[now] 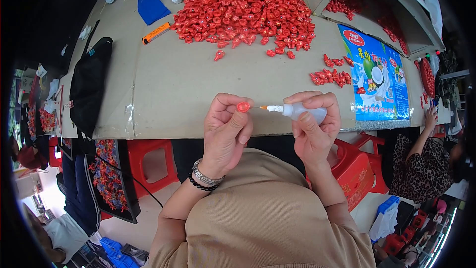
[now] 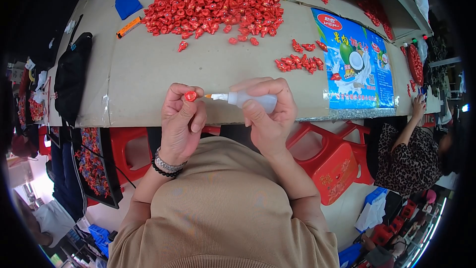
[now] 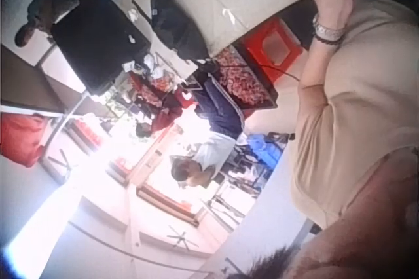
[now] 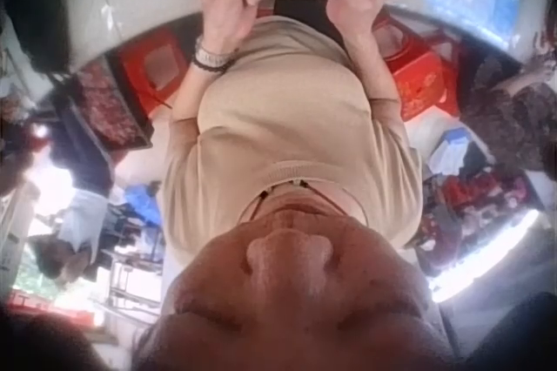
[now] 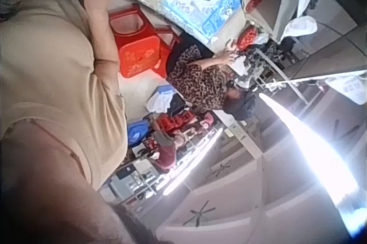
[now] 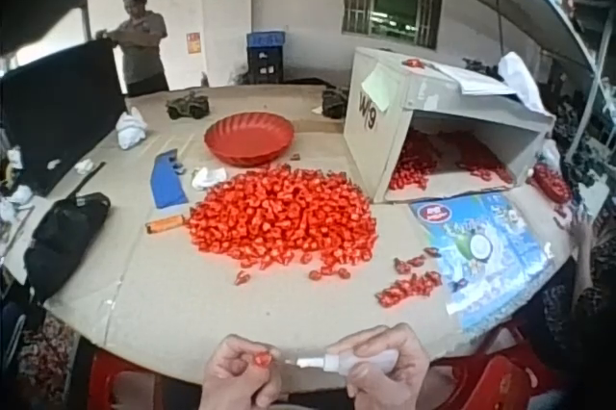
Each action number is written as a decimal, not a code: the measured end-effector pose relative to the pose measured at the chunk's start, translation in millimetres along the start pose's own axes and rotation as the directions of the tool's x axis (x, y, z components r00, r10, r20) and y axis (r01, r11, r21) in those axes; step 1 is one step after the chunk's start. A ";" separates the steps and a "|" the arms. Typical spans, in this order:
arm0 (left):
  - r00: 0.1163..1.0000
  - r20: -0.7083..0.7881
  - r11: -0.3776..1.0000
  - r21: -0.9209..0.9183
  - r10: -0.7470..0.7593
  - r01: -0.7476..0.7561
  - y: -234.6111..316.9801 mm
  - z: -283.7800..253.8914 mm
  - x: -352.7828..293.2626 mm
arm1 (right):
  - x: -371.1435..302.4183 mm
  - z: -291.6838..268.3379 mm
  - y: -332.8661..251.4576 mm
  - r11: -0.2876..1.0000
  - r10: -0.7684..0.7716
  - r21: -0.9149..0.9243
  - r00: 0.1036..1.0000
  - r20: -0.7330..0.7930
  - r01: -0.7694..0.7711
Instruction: The person applies glue to small plastic components with a squeeze bottle, joins the pieces together by hand, and gathers the parts on the table.
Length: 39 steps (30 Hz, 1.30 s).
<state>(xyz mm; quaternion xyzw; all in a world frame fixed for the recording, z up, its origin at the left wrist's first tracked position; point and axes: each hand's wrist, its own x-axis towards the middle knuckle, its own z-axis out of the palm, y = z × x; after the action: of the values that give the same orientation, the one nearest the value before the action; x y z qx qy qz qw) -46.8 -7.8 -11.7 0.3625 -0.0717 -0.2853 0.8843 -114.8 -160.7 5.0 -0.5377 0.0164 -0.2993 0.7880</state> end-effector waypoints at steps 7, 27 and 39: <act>1.000 -0.006 1.000 -0.005 0.008 -0.008 -1.1 0.0 -0.4 | 0.5 -1.3 0.8 1.000 -0.009 -0.026 1.000 0.018 0.009; 1.000 0.003 1.000 -0.017 -0.004 0.005 -3.1 -2.5 -0.4 | -0.1 -0.2 -1.6 0.999 -0.029 -0.022 0.999 0.014 0.029; 1.000 0.024 0.998 0.062 0.015 -0.016 -1.3 0.1 -1.1 | -0.8 5.8 -3.4 0.995 -0.031 -0.088 0.997 0.064 0.037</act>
<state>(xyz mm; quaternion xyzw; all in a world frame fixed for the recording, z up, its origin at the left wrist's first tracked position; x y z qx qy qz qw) -48.4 -7.9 -12.4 0.3858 -0.0940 -0.2804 0.8739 -115.0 -156.3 10.2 -0.5816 -0.0043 -0.2947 0.7582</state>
